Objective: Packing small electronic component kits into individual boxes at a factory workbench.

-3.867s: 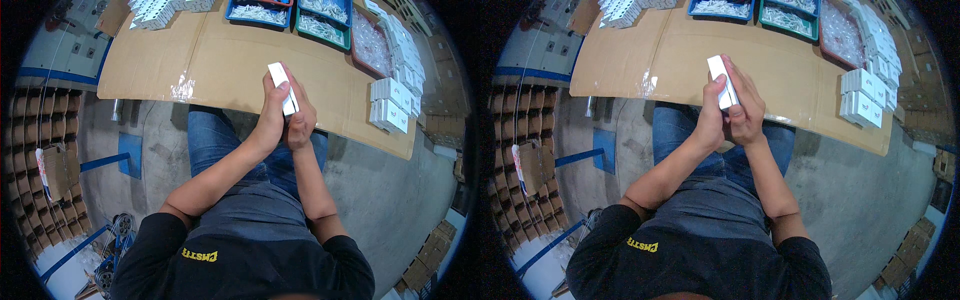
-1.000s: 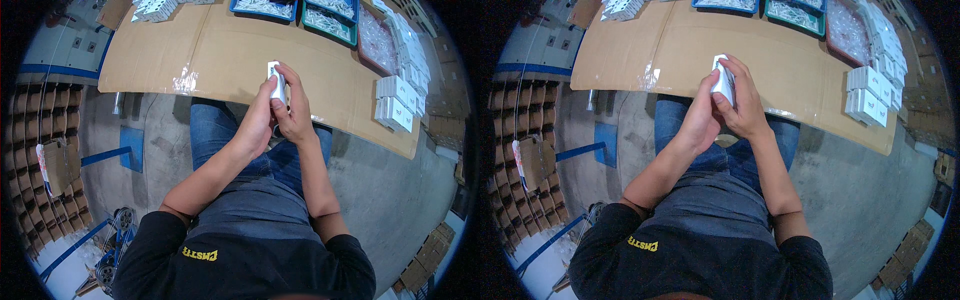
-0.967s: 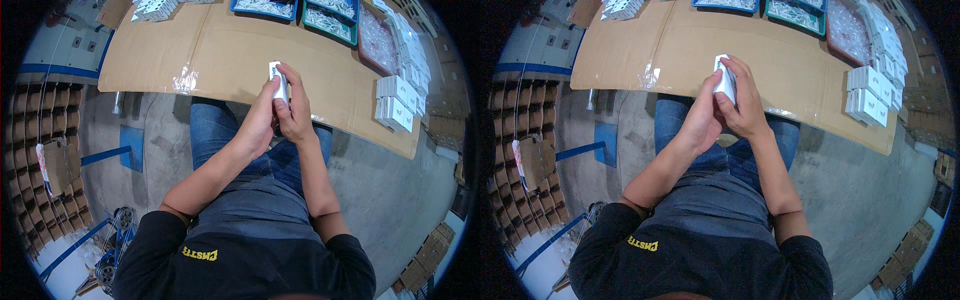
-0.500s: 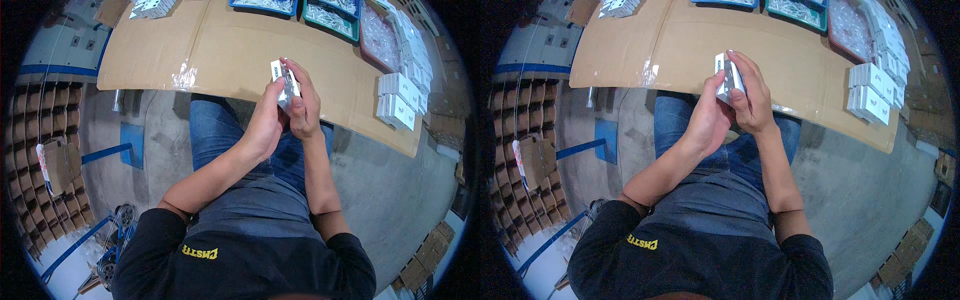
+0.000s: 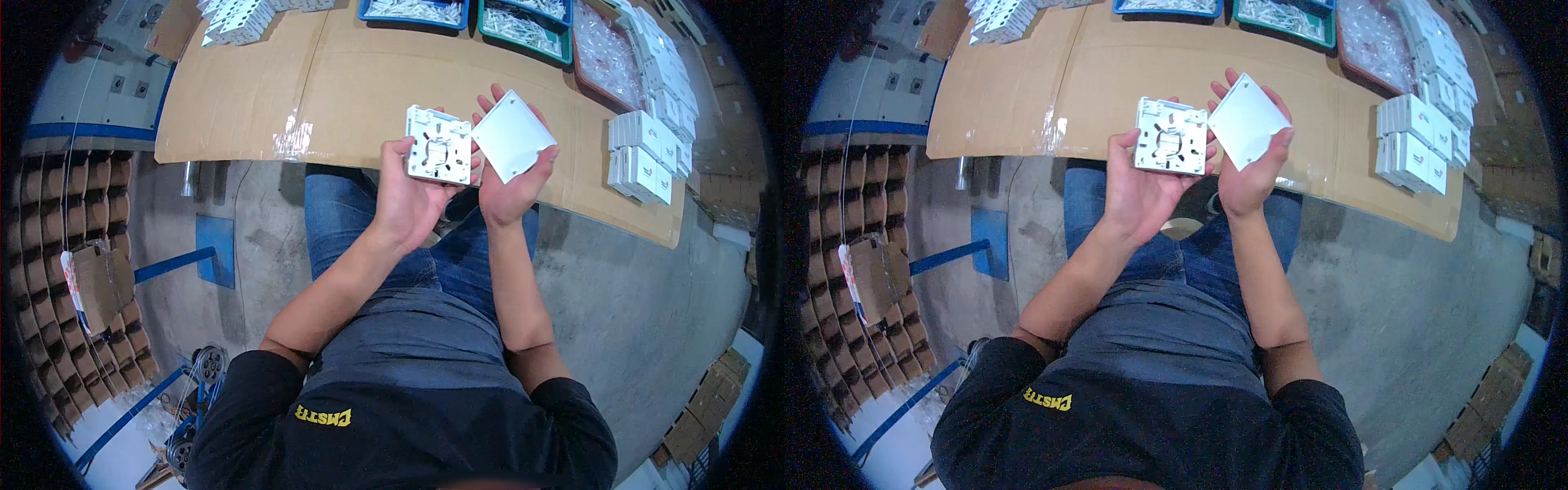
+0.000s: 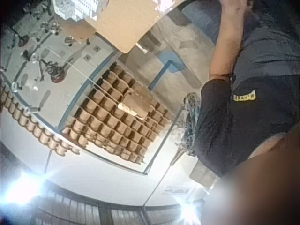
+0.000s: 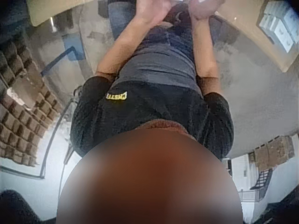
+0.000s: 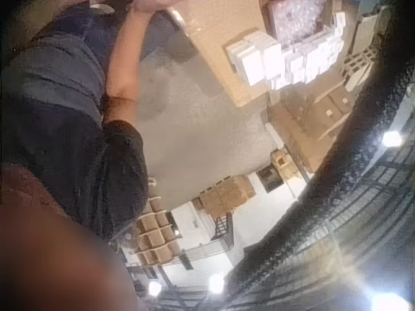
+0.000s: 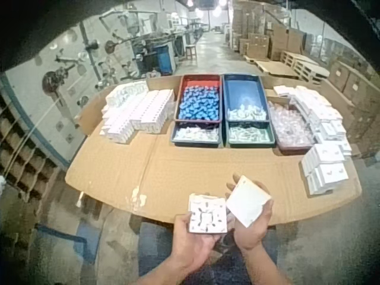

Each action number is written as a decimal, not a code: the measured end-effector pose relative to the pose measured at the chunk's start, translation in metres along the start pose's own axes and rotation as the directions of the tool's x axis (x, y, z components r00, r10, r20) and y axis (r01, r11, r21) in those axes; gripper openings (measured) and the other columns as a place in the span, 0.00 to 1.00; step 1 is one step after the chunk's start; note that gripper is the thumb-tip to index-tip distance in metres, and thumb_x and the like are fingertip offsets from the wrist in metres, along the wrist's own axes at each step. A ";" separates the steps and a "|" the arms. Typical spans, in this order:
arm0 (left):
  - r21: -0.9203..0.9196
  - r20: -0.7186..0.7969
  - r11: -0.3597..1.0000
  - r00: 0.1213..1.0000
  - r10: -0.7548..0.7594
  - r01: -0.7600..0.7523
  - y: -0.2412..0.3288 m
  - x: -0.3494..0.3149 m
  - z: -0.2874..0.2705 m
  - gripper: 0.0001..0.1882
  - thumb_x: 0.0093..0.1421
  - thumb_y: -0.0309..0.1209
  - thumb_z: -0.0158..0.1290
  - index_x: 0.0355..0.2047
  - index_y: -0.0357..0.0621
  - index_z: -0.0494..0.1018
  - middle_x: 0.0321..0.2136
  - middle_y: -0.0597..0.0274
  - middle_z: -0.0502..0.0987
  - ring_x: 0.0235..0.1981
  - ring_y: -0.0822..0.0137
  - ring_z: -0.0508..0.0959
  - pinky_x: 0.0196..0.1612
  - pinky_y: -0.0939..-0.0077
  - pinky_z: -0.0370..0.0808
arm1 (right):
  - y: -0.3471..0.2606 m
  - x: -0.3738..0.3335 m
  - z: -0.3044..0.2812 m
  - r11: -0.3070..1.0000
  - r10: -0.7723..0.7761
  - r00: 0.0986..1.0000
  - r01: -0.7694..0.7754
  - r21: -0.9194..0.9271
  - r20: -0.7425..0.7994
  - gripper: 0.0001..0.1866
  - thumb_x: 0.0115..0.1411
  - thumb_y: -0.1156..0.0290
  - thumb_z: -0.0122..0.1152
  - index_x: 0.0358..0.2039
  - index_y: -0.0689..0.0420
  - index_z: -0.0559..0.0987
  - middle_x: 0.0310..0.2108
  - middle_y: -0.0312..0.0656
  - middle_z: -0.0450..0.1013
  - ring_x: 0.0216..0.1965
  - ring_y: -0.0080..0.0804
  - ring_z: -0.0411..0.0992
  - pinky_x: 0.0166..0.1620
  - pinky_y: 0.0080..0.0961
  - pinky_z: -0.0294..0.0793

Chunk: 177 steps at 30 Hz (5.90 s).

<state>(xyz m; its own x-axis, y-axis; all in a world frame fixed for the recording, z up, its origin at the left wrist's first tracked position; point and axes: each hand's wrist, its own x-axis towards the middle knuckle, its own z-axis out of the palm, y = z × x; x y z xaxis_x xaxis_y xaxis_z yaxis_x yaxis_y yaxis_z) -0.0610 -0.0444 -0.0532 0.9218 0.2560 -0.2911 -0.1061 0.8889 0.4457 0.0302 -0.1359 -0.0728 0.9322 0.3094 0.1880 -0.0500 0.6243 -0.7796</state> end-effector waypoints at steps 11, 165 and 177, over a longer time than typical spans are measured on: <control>-0.165 0.103 0.982 0.992 -0.078 0.094 0.004 0.004 -0.012 0.34 0.66 0.50 0.30 0.69 0.48 0.55 0.64 0.47 0.65 0.58 0.47 0.71 0.58 0.52 0.71 | -0.011 0.006 -0.003 0.981 0.156 0.986 -0.146 0.128 -0.067 0.43 0.68 0.35 0.25 0.66 0.61 0.60 0.65 0.62 0.60 0.62 0.58 0.65 0.63 0.50 0.65; 0.662 0.175 0.652 0.922 0.345 -0.370 0.050 0.114 0.059 0.07 0.65 0.29 0.57 0.38 0.38 0.76 0.33 0.65 0.79 0.34 0.76 0.78 0.39 0.81 0.76 | -0.052 0.125 0.006 0.898 0.208 0.978 -0.178 -0.403 0.032 0.04 0.66 0.75 0.59 0.38 0.62 0.77 0.33 0.37 0.77 0.33 0.21 0.75 0.39 0.20 0.76; 0.686 0.045 0.681 0.949 0.312 -0.257 0.061 0.117 0.052 0.10 0.66 0.32 0.57 0.40 0.37 0.78 0.30 0.66 0.79 0.31 0.79 0.75 0.33 0.84 0.72 | -0.052 0.124 -0.003 0.849 0.337 0.936 -0.256 -0.461 0.101 0.05 0.64 0.74 0.63 0.38 0.62 0.79 0.29 0.33 0.75 0.30 0.17 0.71 0.34 0.16 0.73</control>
<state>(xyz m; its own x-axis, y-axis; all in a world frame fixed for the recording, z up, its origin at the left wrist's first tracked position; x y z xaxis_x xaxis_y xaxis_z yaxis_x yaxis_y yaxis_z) 0.0596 0.0201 -0.0159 0.8586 0.5030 -0.0987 -0.0534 0.2791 0.9588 0.1493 -0.1323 -0.0114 0.8194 0.5726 -0.0264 -0.1157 0.1201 -0.9860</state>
